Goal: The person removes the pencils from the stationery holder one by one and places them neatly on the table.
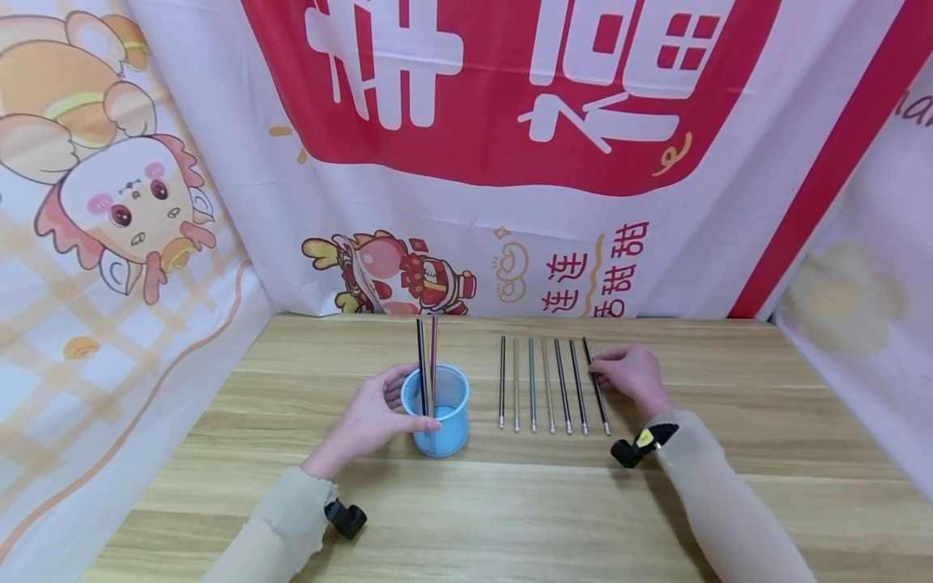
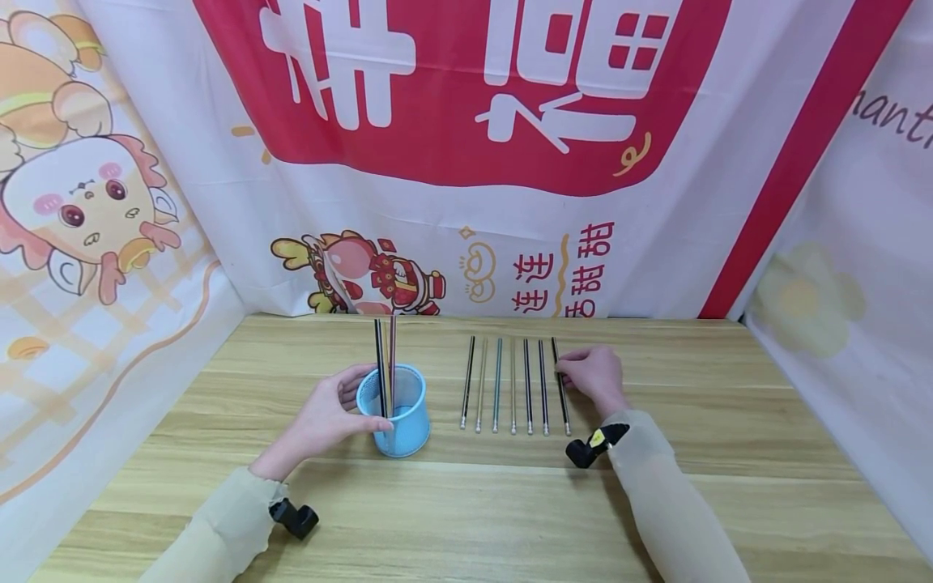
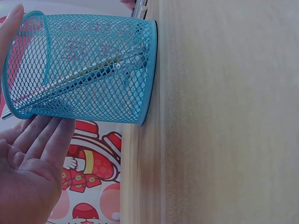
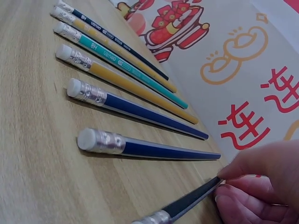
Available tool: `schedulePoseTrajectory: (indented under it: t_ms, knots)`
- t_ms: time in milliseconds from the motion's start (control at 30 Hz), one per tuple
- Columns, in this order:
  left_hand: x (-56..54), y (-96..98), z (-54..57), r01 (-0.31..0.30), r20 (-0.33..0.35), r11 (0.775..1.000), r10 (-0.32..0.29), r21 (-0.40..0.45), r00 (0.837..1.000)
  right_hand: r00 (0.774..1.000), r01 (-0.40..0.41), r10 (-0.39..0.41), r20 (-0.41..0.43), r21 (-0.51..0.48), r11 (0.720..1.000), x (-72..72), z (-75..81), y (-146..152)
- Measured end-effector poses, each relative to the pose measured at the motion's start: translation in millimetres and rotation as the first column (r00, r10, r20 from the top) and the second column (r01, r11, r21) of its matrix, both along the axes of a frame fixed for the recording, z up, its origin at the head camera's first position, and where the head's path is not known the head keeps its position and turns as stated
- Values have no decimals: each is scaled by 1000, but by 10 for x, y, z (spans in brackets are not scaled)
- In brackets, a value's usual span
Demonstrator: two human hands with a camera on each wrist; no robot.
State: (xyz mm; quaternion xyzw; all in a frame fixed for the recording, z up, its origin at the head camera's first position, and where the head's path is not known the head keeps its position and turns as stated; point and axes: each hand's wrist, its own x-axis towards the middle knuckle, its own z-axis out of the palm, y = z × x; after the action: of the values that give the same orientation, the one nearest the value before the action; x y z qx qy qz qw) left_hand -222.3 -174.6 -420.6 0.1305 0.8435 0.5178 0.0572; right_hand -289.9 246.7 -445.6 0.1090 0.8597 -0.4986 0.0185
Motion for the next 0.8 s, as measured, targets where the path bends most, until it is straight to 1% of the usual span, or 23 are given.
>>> schedulePoseTrajectory:
  t_ms: [167,300,533,633,800]
  knots:
    - [5,0,4,-1,2,1000,1,1,1000,1000,7,-7,-8,28,1000,5,2,-18]
    - [5,-3,0,-8,7,1000,8,-4,1000,1000,9,-9,-13,29,1000,11,3,-33]
    - [-1,-7,-1,-8,9,1000,8,-4,1000,1000,21,-22,-9,-20,1000,13,-6,-22]
    - [-2,-7,-3,-6,10,1000,6,-3,1000,1000,27,-28,-4,-23,999,20,1,-8]
    - [-2,-6,-6,-8,14,1000,8,-3,1000,999,36,-38,-35,-55,998,62,83,16]
